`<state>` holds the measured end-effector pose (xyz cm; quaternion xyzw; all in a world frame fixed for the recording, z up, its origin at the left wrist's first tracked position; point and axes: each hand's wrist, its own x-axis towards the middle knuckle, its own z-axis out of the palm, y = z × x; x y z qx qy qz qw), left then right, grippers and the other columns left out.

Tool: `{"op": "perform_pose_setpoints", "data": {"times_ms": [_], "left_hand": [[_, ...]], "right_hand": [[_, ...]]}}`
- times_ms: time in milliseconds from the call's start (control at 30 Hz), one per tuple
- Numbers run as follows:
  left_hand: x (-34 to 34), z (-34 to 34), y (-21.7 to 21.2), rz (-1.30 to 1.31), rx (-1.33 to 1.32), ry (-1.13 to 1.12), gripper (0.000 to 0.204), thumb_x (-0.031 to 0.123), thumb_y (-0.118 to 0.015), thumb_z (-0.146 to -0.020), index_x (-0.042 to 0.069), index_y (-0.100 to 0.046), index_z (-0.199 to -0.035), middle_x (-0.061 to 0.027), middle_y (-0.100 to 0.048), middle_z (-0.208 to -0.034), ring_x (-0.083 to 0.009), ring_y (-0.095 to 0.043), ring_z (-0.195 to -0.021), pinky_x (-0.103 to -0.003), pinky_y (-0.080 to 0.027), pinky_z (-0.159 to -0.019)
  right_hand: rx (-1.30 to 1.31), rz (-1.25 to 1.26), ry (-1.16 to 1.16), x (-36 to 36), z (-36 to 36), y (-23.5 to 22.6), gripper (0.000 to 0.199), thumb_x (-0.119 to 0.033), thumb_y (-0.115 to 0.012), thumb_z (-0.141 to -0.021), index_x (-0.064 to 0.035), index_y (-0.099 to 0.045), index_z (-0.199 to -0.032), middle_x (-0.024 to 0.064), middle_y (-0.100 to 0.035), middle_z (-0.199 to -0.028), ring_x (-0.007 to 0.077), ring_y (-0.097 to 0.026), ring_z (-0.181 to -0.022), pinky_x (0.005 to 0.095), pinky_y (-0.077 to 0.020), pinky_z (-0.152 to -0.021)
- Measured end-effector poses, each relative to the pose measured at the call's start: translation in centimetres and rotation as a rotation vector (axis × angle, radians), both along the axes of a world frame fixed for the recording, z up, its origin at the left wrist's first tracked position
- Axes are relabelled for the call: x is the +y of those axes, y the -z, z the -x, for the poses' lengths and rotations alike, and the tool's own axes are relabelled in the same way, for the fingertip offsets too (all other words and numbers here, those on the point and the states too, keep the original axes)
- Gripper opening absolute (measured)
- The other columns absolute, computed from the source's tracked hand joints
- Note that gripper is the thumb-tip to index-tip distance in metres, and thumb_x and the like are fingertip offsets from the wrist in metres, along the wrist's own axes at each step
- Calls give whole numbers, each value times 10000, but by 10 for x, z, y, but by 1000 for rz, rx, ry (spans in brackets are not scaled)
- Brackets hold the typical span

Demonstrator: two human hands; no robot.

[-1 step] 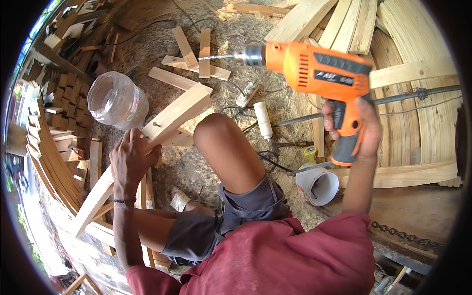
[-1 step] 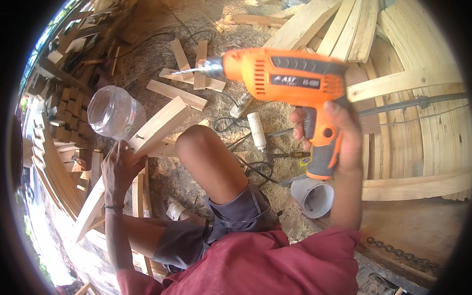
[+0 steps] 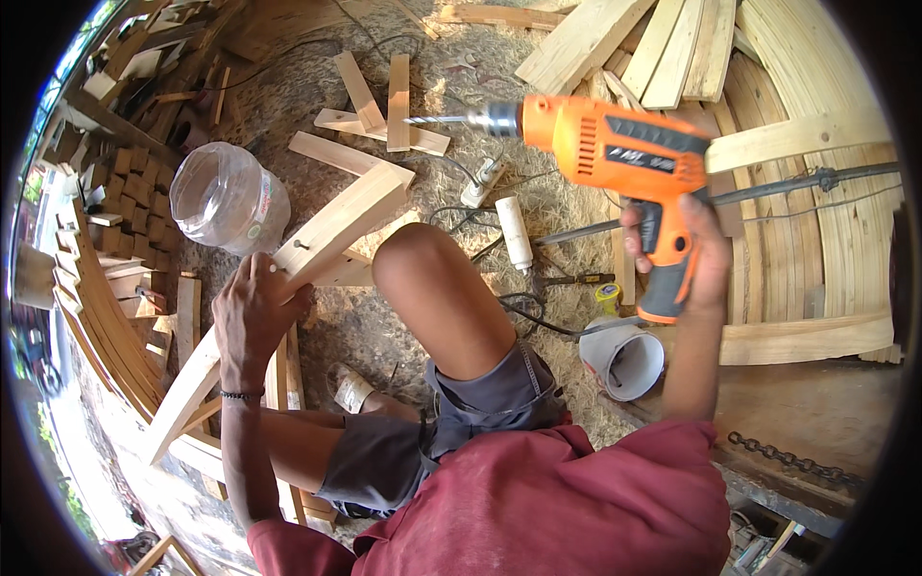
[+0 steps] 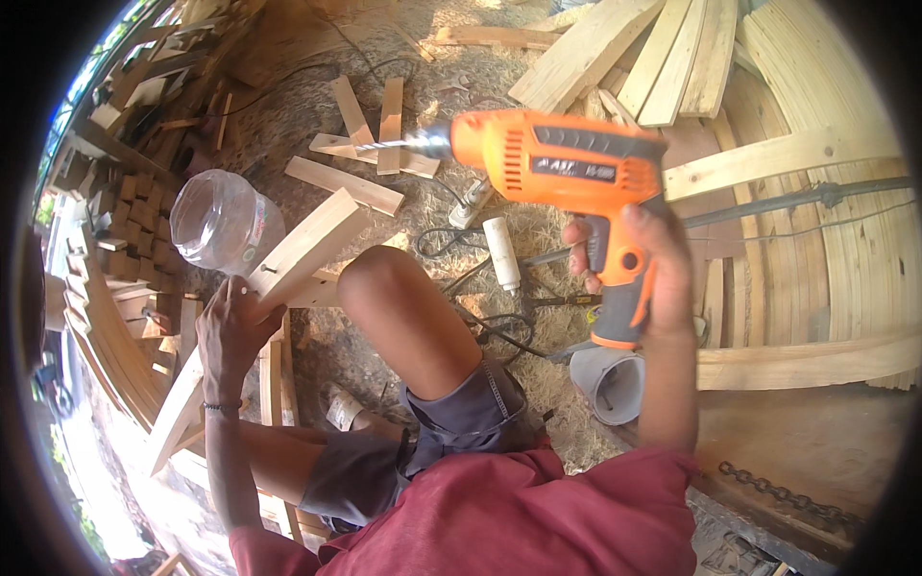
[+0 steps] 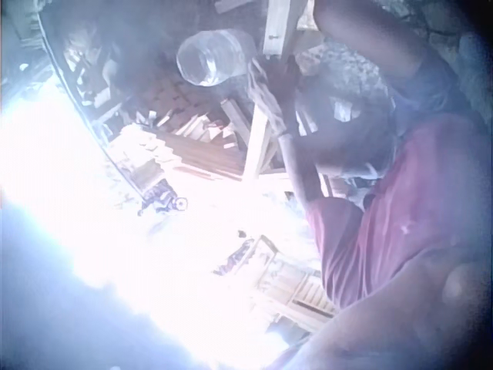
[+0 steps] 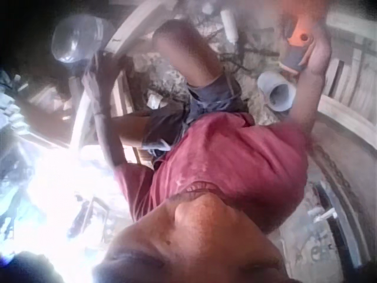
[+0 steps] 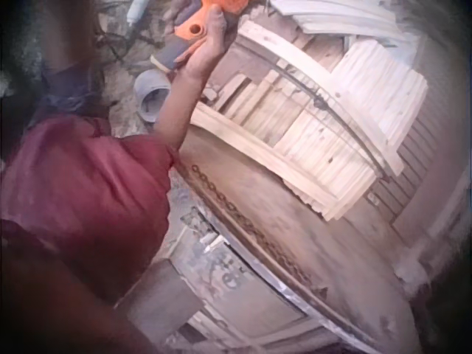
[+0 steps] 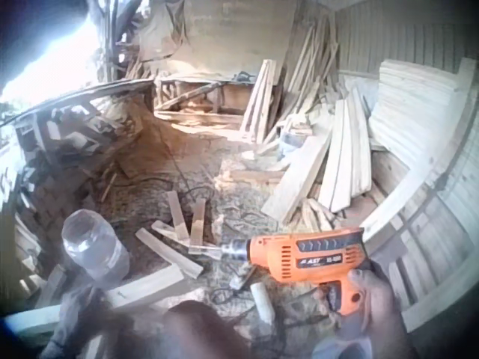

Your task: The person assembles wooden furniture parts by drilling holes, hammering nails into a curved frame, and applying glue to joint pieces.

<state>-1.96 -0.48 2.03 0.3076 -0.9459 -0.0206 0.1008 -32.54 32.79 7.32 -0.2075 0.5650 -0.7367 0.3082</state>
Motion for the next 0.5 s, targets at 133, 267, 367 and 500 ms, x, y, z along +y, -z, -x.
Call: {"op": "perform_pose_setpoints", "data": {"times_ms": [133, 267, 367, 500], "left_hand": [[-7, 7, 4, 108, -58, 43, 464, 373, -824, -745, 56, -548, -942, -118, -643, -850, -342, -673, -749, -459, -539, -630], [-9, 4, 6, 121, -29, 75, 471, 393, -827, -745, 52, -554, -923, -125, -642, -838, -339, -663, -708, -453, -529, -607], [-12, 10, 11, 186, -9, 91, 472, 405, -829, -744, 48, -560, -896, -127, -641, -838, -334, -659, -687, -445, -527, -598], [-6, 14, 7, 192, -93, 33, 480, 424, -825, -751, 43, -579, -910, -151, -630, -830, -331, -656, -679, -447, -521, -597]], "right_hand": [[-218, -137, 123, 35, 14, 106, 475, -401, -536, -967, -4, -573, -1225, 112, -671, -923, 154, -635, -695, 244, -502, -504], [-528, -110, 262, 69, 0, 224, 383, -353, -564, -962, -42, -597, -1182, 90, -684, -889, 159, -666, -694, 261, -523, -543], [-616, -71, 416, 97, -14, 299, 365, -344, -533, -990, -18, -602, -1141, 86, -680, -884, 153, -663, -683, 257, -532, -548], [-805, 111, 551, 139, -44, 386, 392, -349, -515, -1004, 3, -560, -1170, 63, -628, -847, 141, -631, -685, 248, -538, -569]]}}
